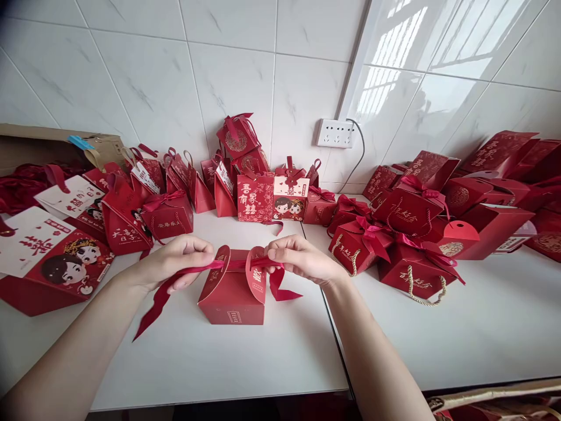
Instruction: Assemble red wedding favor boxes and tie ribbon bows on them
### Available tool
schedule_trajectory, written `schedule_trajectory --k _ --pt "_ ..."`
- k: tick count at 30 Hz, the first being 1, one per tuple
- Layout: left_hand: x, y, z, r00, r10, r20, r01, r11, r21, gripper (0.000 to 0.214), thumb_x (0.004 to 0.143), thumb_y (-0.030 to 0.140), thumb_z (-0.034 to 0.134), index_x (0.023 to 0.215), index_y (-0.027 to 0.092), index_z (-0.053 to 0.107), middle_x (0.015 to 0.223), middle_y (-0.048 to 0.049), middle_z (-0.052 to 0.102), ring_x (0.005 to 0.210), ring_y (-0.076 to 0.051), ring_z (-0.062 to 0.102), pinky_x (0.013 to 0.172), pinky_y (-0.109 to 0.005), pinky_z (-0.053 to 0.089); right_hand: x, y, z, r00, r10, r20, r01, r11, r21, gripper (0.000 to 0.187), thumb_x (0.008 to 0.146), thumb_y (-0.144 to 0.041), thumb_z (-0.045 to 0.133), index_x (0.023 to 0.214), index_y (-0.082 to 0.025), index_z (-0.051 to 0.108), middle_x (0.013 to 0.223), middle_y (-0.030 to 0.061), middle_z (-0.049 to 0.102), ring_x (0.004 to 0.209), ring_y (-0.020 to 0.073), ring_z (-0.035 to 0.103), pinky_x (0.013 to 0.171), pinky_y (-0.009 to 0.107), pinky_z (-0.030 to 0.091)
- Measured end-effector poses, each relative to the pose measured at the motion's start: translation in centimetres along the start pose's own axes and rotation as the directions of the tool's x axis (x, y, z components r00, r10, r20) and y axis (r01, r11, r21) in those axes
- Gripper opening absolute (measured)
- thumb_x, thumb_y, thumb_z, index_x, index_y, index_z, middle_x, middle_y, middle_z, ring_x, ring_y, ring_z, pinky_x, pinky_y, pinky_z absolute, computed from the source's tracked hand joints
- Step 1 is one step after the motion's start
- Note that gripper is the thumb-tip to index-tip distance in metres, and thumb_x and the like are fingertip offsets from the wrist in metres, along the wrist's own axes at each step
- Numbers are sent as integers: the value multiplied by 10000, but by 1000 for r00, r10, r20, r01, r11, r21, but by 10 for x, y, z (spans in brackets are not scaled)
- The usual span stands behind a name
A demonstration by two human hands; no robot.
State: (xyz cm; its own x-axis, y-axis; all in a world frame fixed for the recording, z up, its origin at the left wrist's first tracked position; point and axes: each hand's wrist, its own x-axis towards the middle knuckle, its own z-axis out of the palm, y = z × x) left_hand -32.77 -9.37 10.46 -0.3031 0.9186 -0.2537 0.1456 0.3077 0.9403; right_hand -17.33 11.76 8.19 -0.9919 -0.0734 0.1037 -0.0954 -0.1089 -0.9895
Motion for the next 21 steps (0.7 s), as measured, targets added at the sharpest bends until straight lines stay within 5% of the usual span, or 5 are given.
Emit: schedule_trajectory --k 3,7,14,21 --pt "3 -4 -2 997 -46 -60 42 997 -69 445 743 549 617 546 182 462 323 50 419 256 -64 324 298 -185 200 0 -1 2 999 -33 -5 34 993 116 411 769 -409 684 520 -147 486 498 -8 515 475 82 444 487 226 322" --pt "6 -10 -5 998 -66 -16 65 998 -26 487 752 581 608 531 180 440 310 67 345 268 -48 269 313 -192 142 -2 -4 0 997 -33 -67 51 959 277 460 779 -372 657 493 -186 349 290 -105 266 271 31 206 360 186 197" --pt "4 -9 -8 995 48 83 -39 994 -105 462 758 498 631 503 181 411 346 49 393 304 -52 315 347 -206 204 -10 -5 -15 974 -91 -207 167 909 382 513 683 -416 682 549 -215 229 323 -139 92 258 44 41 288 152 155" --pt "-5 -5 -13 956 277 -102 -293 855 -427 475 566 503 782 523 204 416 344 108 189 275 -41 204 271 -181 191 -13 -6 -18 963 -225 -146 261 910 322 517 666 -430 709 533 -217 257 351 -128 144 258 43 95 273 157 150"
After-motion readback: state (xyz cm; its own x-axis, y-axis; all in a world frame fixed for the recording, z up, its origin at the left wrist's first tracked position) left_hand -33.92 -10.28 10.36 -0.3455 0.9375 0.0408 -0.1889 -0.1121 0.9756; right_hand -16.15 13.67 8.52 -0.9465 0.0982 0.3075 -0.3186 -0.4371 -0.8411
